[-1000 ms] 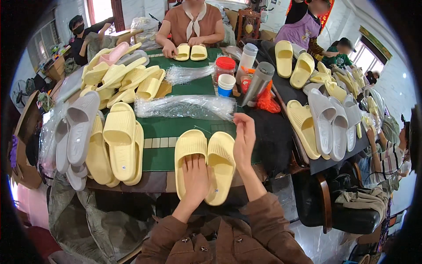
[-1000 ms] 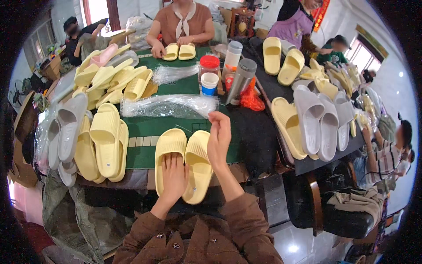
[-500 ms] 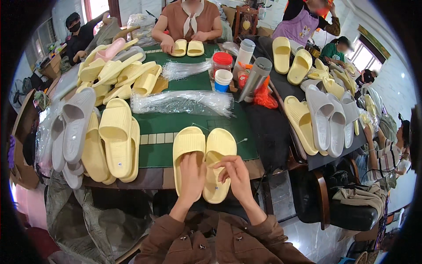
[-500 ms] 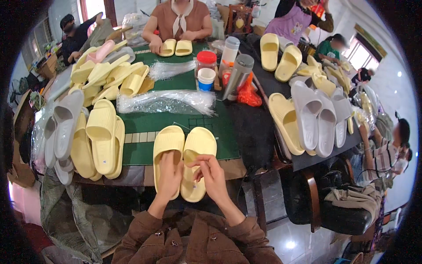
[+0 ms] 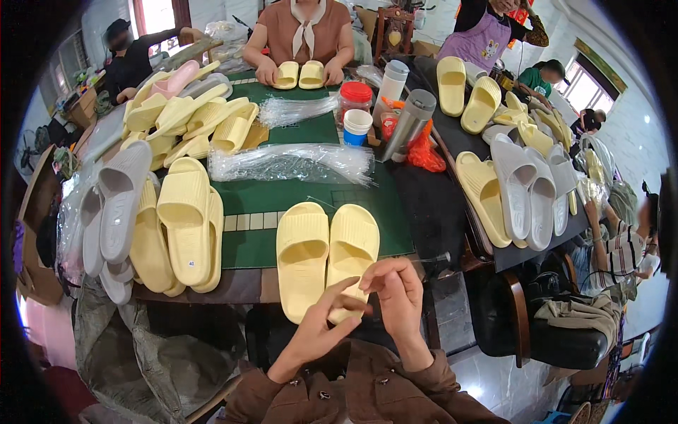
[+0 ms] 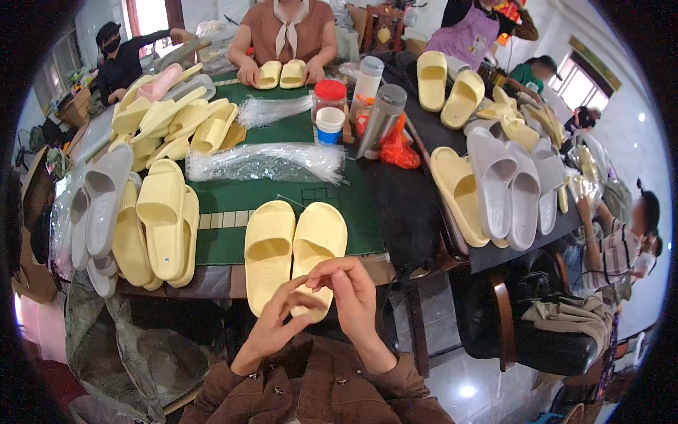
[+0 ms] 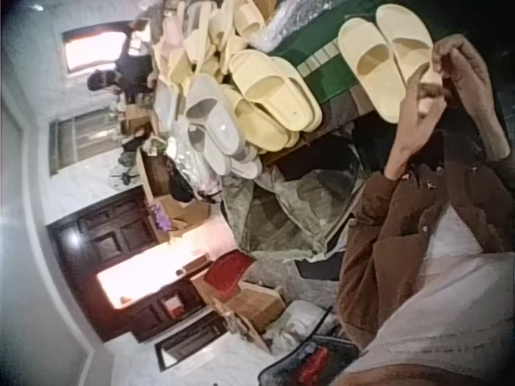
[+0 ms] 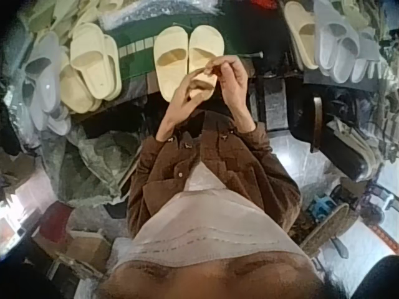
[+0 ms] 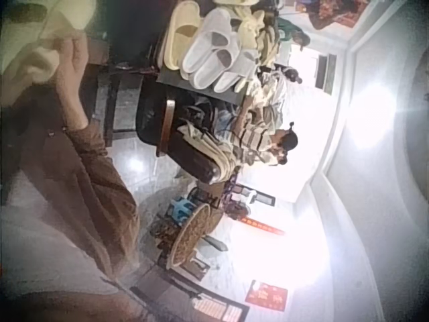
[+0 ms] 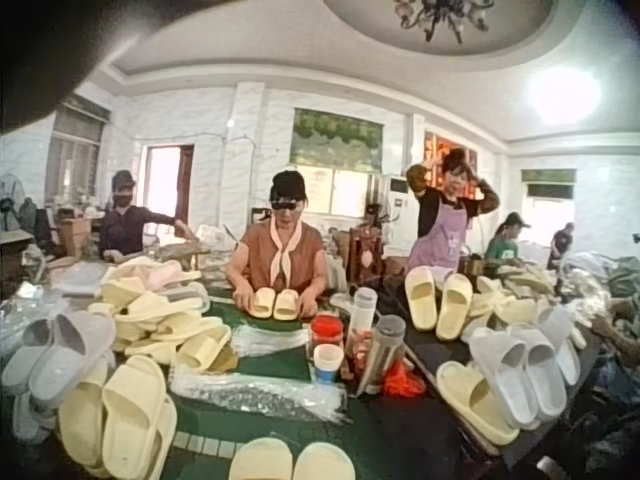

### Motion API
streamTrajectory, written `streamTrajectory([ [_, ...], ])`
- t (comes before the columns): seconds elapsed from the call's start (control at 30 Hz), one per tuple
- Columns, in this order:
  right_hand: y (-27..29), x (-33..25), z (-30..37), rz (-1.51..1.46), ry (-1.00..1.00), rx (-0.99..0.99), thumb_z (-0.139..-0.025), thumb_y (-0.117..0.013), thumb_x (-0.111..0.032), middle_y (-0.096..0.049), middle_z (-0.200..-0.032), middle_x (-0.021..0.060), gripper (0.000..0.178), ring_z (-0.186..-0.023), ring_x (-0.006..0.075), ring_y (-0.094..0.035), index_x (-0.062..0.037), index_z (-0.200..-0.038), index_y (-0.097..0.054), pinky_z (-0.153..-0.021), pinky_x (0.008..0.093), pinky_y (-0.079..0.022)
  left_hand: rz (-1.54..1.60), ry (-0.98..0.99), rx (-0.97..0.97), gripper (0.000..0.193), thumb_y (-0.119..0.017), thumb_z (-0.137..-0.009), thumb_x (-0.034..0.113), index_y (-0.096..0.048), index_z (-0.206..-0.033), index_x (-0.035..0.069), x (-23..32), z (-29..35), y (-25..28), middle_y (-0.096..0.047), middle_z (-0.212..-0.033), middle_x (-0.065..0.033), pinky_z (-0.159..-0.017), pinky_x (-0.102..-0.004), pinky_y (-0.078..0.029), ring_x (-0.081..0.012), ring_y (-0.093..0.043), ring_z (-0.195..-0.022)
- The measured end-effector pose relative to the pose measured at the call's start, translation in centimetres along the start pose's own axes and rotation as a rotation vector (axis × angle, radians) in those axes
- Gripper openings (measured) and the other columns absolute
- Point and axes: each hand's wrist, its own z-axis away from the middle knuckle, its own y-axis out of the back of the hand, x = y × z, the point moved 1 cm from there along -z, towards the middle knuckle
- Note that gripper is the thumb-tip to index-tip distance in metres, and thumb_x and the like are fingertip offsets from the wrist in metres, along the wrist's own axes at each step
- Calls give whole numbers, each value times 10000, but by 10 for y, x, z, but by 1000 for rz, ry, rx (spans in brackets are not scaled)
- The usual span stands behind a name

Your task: The person assembles yellow and white plastic slippers by hand at a workbench. They pick up pairs, insert small fasteners into the straps, and place the finished pairs onto a pile. Other workers are visible in the background performing similar tasks.

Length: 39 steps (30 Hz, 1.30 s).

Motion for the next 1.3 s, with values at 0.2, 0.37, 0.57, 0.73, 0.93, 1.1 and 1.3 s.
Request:
streamTrajectory([
  [0.2, 24, 2, -1, -16, 70, 200, -1026, -401, -130, -619, -954, 89, 160, -863, 145, -595, -30, -1010, -524, -806, 284, -473, 398, -44, -18, 263, -546, -945, 112, -507, -1161, -32, -10, 10, 20, -635, -941, -154, -834, -344, -481, -212, -612, -884],
  [0.37, 48, 7, 5, -57, 12, 318, -1021, -430, -138, -626, -906, 61, 135, -816, 126, -588, -60, -1015, -540, -770, 266, -473, 635, -170, 126, 308, -529, -958, 258, -545, -1035, -40, -9, 9, 37, -638, -921, -167, -891, -379, -447, -237, -593, -912],
  [0.57, 53, 12, 13, -8, -53, 378, -1011, -465, -153, -598, -922, 31, 123, -823, 114, -568, -71, -1003, -557, -755, 251, -457, 507, -201, 387, 214, -424, -1015, 159, -537, -1067, -16, -17, 12, 44, -622, -957, -134, -910, -359, -419, -205, -573, -948],
  [0.73, 55, 17, 19, 48, -89, 324, -1002, -482, -133, -600, -928, 21, 138, -819, 103, -581, -51, -1032, -589, -752, 242, -460, 360, -284, 497, 178, -445, -1007, 144, -555, -1015, 5, -21, 15, 54, -590, -986, -89, -913, -336, -427, -190, -563, -939],
  [0.93, 52, 11, 20, 220, -122, 266, -972, -522, -85, -571, -854, 15, 138, -775, 98, -557, -25, -1089, -563, -705, 234, -457, 428, -217, 687, 127, -468, -1002, 127, -540, -1043, 31, -7, 18, 54, -560, -960, -53, -771, -291, -459, -129, -540, -851],
  [1.1, 27, 10, 19, 207, -64, 273, -925, -520, 20, -568, -824, 43, 206, -696, 112, -582, -22, -1126, -502, -661, 238, -472, 226, -171, 749, 223, -499, -955, 35, -482, -1177, 22, -9, 20, 52, -571, -856, -54, -612, -220, -428, -93, -516, -698],
  [1.3, 29, 16, 29, 515, -185, 7, -910, -531, 22, -607, -809, 53, 110, -690, 98, -613, 9, -1006, -584, -629, 216, -480, -295, -35, 564, 152, -501, -932, 9, -523, -1083, 7, -23, 20, 43, -532, -762, -4, -576, -193, -371, -56, -468, -645],
])
